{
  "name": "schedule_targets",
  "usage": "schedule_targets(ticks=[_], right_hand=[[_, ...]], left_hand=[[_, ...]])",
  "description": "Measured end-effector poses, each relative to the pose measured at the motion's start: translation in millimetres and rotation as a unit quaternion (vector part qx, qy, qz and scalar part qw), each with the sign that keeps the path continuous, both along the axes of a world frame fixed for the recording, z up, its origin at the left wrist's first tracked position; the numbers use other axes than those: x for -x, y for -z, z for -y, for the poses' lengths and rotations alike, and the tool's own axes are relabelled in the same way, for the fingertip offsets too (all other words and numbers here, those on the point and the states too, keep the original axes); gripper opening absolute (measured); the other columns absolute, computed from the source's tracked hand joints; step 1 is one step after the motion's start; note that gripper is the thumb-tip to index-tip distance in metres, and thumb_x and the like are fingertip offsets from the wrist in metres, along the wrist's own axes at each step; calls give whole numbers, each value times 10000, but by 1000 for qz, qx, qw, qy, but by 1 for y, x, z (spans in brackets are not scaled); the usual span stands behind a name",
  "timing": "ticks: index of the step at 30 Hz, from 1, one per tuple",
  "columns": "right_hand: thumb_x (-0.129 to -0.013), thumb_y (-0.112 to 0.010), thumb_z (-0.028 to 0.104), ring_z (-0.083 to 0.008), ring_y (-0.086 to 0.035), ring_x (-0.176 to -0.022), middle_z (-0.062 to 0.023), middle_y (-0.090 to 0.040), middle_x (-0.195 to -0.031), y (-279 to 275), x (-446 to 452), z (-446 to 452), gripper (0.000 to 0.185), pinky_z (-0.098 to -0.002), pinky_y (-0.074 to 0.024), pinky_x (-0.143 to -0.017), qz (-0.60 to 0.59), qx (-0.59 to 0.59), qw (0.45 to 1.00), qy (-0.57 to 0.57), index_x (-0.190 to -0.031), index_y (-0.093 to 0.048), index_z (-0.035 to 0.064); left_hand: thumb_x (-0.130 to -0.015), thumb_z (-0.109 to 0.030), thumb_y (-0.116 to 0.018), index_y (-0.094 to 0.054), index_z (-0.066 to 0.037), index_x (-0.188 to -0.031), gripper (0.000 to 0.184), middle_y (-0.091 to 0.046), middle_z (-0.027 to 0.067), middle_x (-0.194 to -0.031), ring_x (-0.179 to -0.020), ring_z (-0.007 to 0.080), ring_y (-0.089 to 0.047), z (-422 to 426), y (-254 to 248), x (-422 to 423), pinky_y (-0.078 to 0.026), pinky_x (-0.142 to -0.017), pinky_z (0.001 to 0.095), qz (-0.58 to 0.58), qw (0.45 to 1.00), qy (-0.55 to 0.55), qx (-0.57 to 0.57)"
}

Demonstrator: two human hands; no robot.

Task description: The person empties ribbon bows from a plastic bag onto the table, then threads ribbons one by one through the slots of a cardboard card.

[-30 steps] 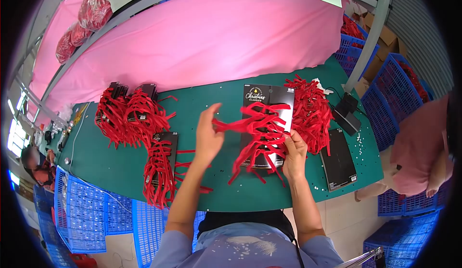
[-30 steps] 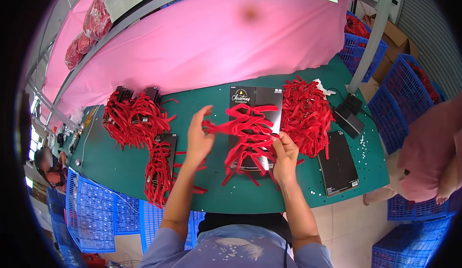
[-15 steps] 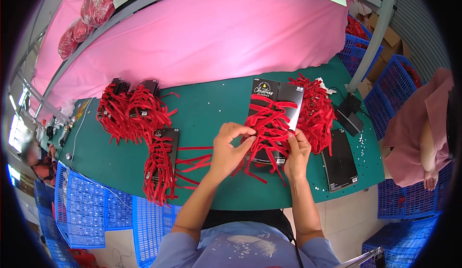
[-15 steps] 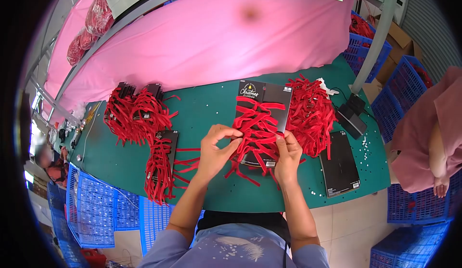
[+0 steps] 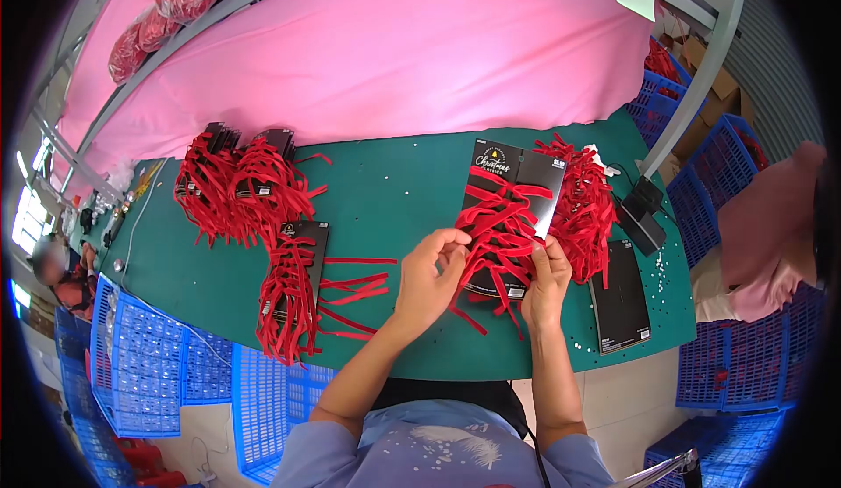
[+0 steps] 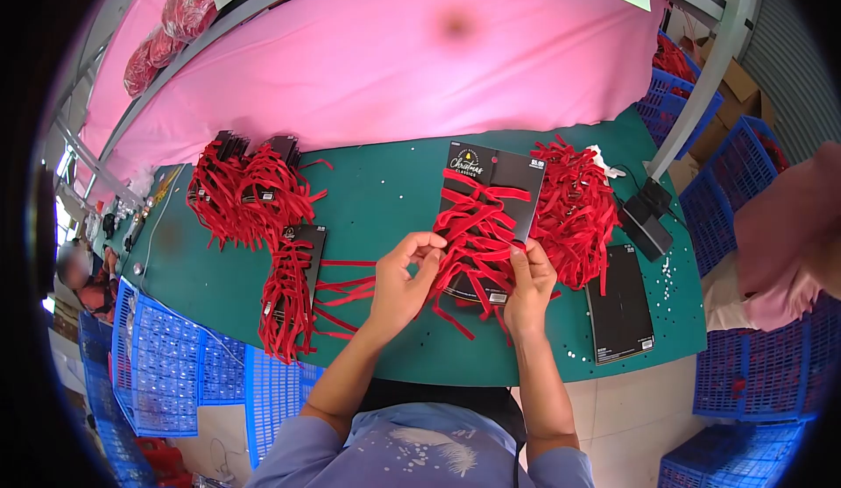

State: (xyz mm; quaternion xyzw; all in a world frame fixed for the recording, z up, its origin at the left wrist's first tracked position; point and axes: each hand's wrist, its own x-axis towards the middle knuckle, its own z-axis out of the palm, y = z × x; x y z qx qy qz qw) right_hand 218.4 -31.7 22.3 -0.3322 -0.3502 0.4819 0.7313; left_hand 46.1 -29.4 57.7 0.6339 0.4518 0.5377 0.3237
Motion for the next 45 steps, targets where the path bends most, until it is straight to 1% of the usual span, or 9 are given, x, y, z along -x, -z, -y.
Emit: schedule_targets(ticks=[10, 13, 17, 21, 27, 30, 34, 38, 45], right_hand=[[-996, -547, 44, -106, -652, -908, -70, -698, -1027, 6, 0, 1, 159, -250, -513, -853, 21, -27, 999, -13, -1117, -619, -28], [-996, -544, 39, -111, -655, -913, -74, -697, -1032, 13, -3, 0, 169, -251, -515, -857, 25, -26, 999, -13, -1133, -613, -32], [-997, -545, 41, -110, -656, -914, -74, -696, -1036, 12, -1, 1, 173, -251, -516, -853, 29, -16, 999, -29, -1137, -613, -34], [-996, -550, 46, -109, -655, -914, -72, -696, -1034, 7, 3, 3, 171, -251, -514, -854, 33, -12, 998, -49, -1132, -615, -35], [-992, -560, 49, -99, -637, -930, -63, -688, -1041, 11, 6, 5, 186, -245, -501, -864, 55, -10, 998, -43, -1139, -624, -45], [-992, -559, 45, -95, -629, -937, -60, -685, -1043, 12, 6, 4, 191, -244, -494, -872, 59, -14, 997, -43, -1143, -628, -49], [-993, -552, 40, -91, -628, -931, -57, -685, -1042, 12, 5, 6, 197, -243, -490, -878, 53, -7, 998, -36, -1154, -622, -49], [-994, -547, 38, -88, -628, -928, -57, -686, -1040, 15, 2, 3, 196, -241, -490, -875, 42, -8, 998, -41, -1155, -618, -47], [-998, -540, 43, -102, -644, -929, -67, -689, -1033, 16, 5, 2, 189, -253, -503, -867, 23, 26, 998, -61, -1147, -613, -47]], left_hand=[[-918, -44, -658, -640, -20, -971, 61, -544, -63, -690, -605, -8, -454, -4, -15, 2, -347, -557, 197, 67, 985, 52, 147], [-904, -47, -663, -630, -34, -980, 84, -589, -57, -763, -712, 30, -532, -14, -3, 11, -429, -678, 212, 199, 977, 23, 69], [-811, 68, -667, -520, -40, -1216, 444, -550, 48, -1131, -979, 122, -579, -18, -6, 8, -475, -846, 264, 35, 995, 7, -91], [-777, 92, -653, -436, -45, -1320, 601, -562, 103, -1210, -1074, 176, -613, -20, -4, -1, -517, -926, 321, 327, 927, 107, 150], [-824, 120, -555, -451, -17, -1282, 490, -686, 142, -1098, -950, 190, -682, -30, 5, 8, -546, -870, 328, 378, 879, 131, 260], [-805, 152, -494, -477, -5, -1284, 505, -685, 146, -1112, -980, 217, -685, -32, 12, 9, -541, -859, 333, 283, 941, 123, 138], [-742, 186, -448, -503, -62, -1339, 648, -665, 144, -1163, -1079, 273, -654, -40, 16, 34, -493, -930, 335, -129, 981, -70, -128], [-734, 133, -572, -437, -64, -1392, 700, -638, 133, -1213, -1118, 199, -610, -34, -2, 42, -442, -994, 327, 208, 972, 86, 69], [-809, 111, -628, -339, -30, -1428, 698, -617, 104, -1197, -1087, 161, -613, -25, -1, 20, -477, -968, 313, 277, 922, 214, 167]])
